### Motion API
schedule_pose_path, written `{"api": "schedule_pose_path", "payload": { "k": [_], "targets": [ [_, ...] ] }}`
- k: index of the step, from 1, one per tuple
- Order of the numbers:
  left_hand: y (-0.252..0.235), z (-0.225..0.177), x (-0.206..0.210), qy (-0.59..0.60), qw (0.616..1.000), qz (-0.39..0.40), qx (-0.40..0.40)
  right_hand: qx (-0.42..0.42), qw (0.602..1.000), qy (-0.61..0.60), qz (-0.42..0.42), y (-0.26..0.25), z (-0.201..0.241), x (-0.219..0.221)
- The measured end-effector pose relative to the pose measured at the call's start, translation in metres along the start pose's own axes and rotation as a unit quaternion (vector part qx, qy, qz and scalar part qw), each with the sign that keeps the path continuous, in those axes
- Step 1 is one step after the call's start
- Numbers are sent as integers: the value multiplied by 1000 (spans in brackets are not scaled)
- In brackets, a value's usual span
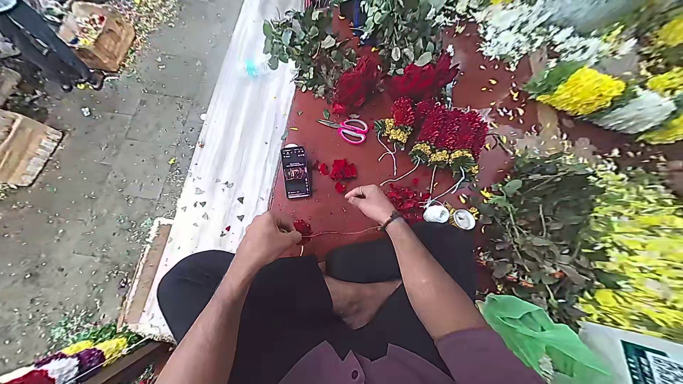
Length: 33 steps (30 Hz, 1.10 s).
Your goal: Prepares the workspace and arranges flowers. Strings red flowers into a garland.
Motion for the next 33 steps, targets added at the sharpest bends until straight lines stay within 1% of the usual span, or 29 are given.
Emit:
{"api": "schedule_pose_path", "payload": {
  "k": [2,5,6,8,11,14,16,18,21,23,26,27,30,33],
  "targets": [
    [-1,1,5,10,1000,13,-2,64,993,72,-72,-39,-23,-3],
    [-3,6,11,12,999,31,-10,103,982,125,-97,-69,-32,8],
    [-5,9,12,9,999,34,-17,103,981,135,-99,-74,-31,12],
    [-6,14,13,5,999,36,-29,98,983,116,-107,-78,-32,17],
    [-7,12,13,11,999,33,-28,82,986,51,-137,-75,-36,10],
    [-7,7,17,8,999,38,-17,80,988,22,-134,-72,-46,5],
    [-7,5,19,6,999,45,-8,78,988,35,-125,-75,-47,8],
    [-5,6,21,5,999,49,-4,65,989,81,-107,-80,-43,16],
    [-7,9,23,-2,999,51,-8,48,985,119,-116,-86,-40,24],
    [-8,12,24,-4,999,51,-12,58,988,83,-119,-82,-40,20],
    [-11,13,26,-8,998,57,-13,76,988,-33,-134,-74,-45,11],
    [-12,13,27,-10,998,57,-11,76,986,-54,-136,-74,-48,10],
    [-13,11,32,-13,998,64,-8,67,980,-86,-164,-71,-52,-1],
    [-12,12,33,-14,998,69,-6,39,973,-111,-200,-65,-48,-17]
  ]
}}
Point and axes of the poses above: each hand's wrist, its own y-axis away from the middle knuckle, its own x-axis out of the palm, z = x × y, the point moved 10 cm from there along -y, towards the middle knuckle, and after that the axes turned 14 degrees about y, right-handed, at the moved point
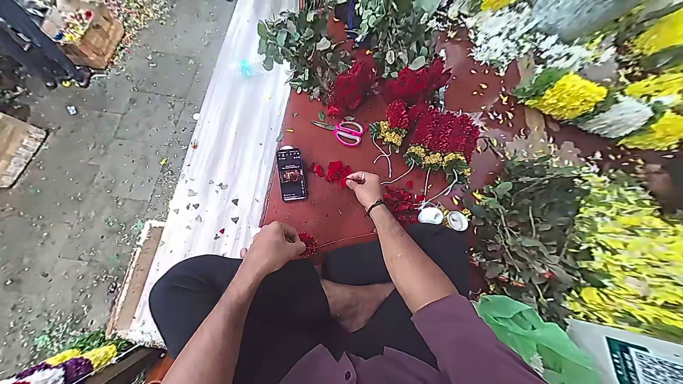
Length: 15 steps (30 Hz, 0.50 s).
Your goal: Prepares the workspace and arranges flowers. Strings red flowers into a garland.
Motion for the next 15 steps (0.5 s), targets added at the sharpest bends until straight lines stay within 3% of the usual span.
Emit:
{"api": "schedule_pose_path", "payload": {
  "k": [7,15],
  "targets": [
    [4,-2,-4,9,1000,-7,9,33,991,-124,32,28,19,-28],
    [6,-6,-1,23,1000,0,20,-38,982,-172,64,97,65,-49]
  ]
}}
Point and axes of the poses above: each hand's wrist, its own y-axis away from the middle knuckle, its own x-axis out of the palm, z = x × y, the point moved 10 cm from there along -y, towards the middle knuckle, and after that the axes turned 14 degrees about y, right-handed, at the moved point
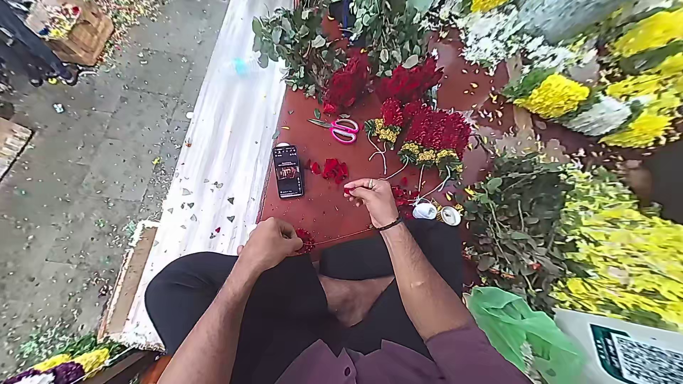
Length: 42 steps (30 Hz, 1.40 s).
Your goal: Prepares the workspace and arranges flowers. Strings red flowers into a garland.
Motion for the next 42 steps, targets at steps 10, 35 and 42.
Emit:
{"api": "schedule_pose_path", "payload": {
  "k": [10,35,42],
  "targets": [
    [-2,5,1,-17,1000,-3,-13,-35,998,-42,41,8,15,21],
    [-3,2,-3,25,999,-38,6,-72,989,-94,91,66,61,48],
    [-1,-13,11,38,997,16,61,16,981,-72,179,78,34,91]
  ]
}}
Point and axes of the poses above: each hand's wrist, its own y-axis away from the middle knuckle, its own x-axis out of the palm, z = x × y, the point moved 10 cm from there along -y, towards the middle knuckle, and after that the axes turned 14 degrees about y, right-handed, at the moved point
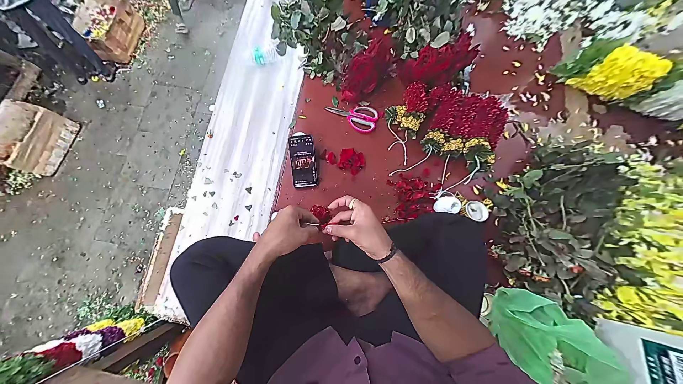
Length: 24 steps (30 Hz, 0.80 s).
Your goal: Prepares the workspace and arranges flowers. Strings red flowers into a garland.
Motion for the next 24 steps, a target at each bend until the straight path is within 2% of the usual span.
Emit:
{"api": "schedule_pose_path", "payload": {
  "k": [5,8,14,17,18,20,22,24],
  "targets": [
    [-2,-6,11,12,999,30,33,53,997,52,9,-3,-15,0],
    [-3,-4,11,28,999,27,21,60,994,90,16,-5,-22,-7],
    [1,0,-2,28,999,-8,-18,-21,993,107,49,-10,-8,-31],
    [2,0,-8,29,999,-11,-32,-41,969,212,123,-10,-13,-10],
    [2,1,-10,25,999,-11,-40,-41,963,222,150,-8,-17,-1],
    [3,1,-20,18,998,-20,-59,-57,963,218,151,-7,-12,4],
    [7,-1,-32,-3,996,-44,-77,-106,962,214,136,-6,5,-3],
    [11,-11,-37,-76,991,-55,-97,-170,957,180,148,4,28,-7]
  ]
}}
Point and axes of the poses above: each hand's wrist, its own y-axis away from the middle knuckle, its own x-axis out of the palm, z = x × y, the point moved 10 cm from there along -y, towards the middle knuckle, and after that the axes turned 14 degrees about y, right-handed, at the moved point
